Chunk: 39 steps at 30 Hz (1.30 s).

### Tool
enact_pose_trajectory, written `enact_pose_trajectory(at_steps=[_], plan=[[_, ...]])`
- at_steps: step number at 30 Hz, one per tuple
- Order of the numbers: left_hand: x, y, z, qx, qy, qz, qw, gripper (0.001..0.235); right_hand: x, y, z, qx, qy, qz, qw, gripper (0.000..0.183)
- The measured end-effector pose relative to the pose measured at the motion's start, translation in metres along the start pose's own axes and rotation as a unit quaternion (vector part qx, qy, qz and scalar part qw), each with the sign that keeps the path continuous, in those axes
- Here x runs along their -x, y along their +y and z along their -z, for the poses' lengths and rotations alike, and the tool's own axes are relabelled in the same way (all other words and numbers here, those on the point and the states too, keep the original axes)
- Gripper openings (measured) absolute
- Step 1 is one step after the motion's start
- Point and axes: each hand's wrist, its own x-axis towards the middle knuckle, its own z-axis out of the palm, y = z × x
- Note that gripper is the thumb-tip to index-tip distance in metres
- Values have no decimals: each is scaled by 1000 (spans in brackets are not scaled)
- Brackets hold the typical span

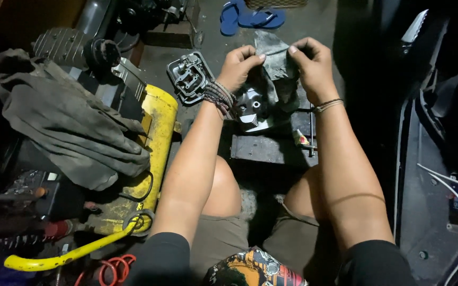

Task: Cleaning and inspecting a motorcycle cylinder head using a cloth in a workshop environment.

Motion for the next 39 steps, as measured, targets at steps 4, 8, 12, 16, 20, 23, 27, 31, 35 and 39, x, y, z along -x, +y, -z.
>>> enact_pose_trajectory(at_steps=[4, 8, 12, 16, 20, 23, 27, 31, 35, 39], plan=[[-3, -11, 7, 17, 6, -1, 1000, 4, 3, -6, -6, -23, 12, -26, 999, 7], [-3, -7, 9, 72, -3, 1, 997, 4, 2, -6, -9, -56, 22, -39, 997, 10], [-10, -15, 14, 93, 34, -58, 993, 6, -5, 12, 0, 15, 70, 10, 997, 14], [-6, -2, 23, 83, 79, -67, 991, 13, -9, 22, 14, -18, 103, -2, 995, 16], [-6, -4, 36, 36, 128, -103, 986, 20, -9, 24, 25, 8, 116, -2, 993, 16], [1, 10, 41, 2, 133, -145, 981, 21, -4, 11, 28, -6, 123, -57, 991, 14], [10, 32, 43, -22, 115, -154, 981, 22, -1, 0, 34, -18, 124, -116, 985, 19], [21, 32, 46, -141, 93, -64, 983, 25, -4, 21, 42, 22, 126, -160, 979, 19], [30, 21, 44, -371, 160, -17, 914, 28, -13, 95, 61, 250, 131, -53, 958, 23], [37, 41, 21, -475, 148, -15, 868, 41, 6, 60, 37, 335, 94, 8, 937, 31]])
